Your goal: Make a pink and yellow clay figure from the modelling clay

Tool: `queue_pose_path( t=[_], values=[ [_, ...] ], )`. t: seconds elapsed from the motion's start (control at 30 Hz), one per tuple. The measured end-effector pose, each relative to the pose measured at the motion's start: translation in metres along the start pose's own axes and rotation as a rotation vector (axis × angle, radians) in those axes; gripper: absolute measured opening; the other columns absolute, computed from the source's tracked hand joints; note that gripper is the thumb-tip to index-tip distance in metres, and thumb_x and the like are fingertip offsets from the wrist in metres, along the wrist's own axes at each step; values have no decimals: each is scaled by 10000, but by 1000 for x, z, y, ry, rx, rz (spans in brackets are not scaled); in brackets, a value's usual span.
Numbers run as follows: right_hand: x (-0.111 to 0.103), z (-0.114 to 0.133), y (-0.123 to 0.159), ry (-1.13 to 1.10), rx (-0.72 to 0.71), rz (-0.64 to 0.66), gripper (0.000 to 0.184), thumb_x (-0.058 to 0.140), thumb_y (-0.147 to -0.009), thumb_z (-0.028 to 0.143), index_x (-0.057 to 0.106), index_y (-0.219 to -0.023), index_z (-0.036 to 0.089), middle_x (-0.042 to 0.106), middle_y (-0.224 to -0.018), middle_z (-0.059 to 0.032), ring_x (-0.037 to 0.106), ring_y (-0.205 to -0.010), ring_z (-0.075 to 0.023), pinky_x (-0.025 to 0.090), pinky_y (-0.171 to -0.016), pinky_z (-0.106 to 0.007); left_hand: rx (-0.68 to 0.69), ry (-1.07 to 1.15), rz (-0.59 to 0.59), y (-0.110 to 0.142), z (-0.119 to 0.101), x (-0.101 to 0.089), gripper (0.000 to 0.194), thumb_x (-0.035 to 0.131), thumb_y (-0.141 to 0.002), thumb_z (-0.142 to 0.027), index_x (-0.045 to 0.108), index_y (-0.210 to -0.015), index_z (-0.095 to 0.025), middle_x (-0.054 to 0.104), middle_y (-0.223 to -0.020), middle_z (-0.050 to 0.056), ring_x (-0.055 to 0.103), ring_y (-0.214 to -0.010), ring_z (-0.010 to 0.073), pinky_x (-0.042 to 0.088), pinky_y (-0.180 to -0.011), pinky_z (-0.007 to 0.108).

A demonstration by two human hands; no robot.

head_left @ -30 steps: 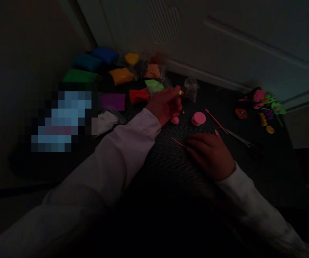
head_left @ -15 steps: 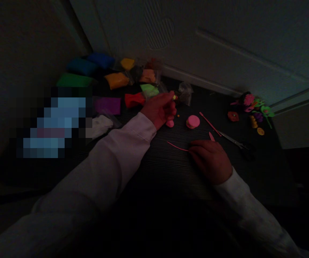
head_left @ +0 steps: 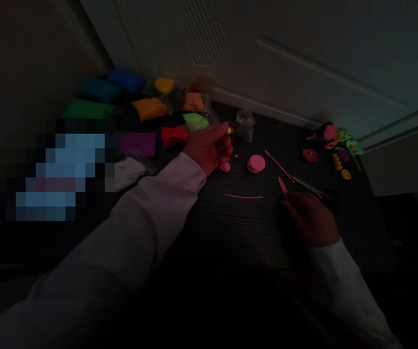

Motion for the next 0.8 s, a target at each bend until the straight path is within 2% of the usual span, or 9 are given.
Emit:
queue_pose_path(
  t=[0.13,0.27,0.47,0.63,0.8],
  values=[
    [0,-8,3,22,74,-4,253,462,-790,308,625,-918,163,646,-842,-70,613,-712,-176,477,-622,-302,-4,-6,-20,0,0,-1,168,521,-783,-283,477,-676,-162,489,-496,-52,497,-434,66,307,-381,173],
    [0,-7,3,77,120,-21,230,458,-769,292,623,-878,175,646,-847,-69,607,-719,-189,447,-601,-299,-14,-10,-37,1,1,-1,160,521,-783,-285,488,-682,-166,485,-478,-54,484,-421,66,300,-369,176],
    [5,-10,-1,162,179,-36,184,445,-771,297,570,-784,163,629,-754,-89,580,-630,-192,359,-491,-273,-24,-1,-17,1,1,0,158,524,-781,-284,514,-671,-171,505,-471,-41,493,-425,70,321,-360,181],
    [6,-9,4,169,216,-39,249,371,-831,325,543,-888,155,613,-602,-60,524,-449,-156,263,-399,-241,-18,-8,-26,1,1,-1,160,573,-748,-295,522,-656,-175,507,-474,-43,502,-423,69,330,-361,178],
    [6,9,16,93,169,-41,338,358,-839,312,479,-1122,174,651,-636,-40,567,-455,-152,343,-413,-233,23,-13,0,2,-1,1,92,578,-731,-232,533,-688,-164,551,-544,-38,530,-471,78,351,-368,177]
  ],
)
Point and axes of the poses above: each hand's wrist, its own y-axis away from the middle knuckle, its own x-axis out of the palm, z = x × y, the point moved 8 cm from there along -y, towards the middle knuckle
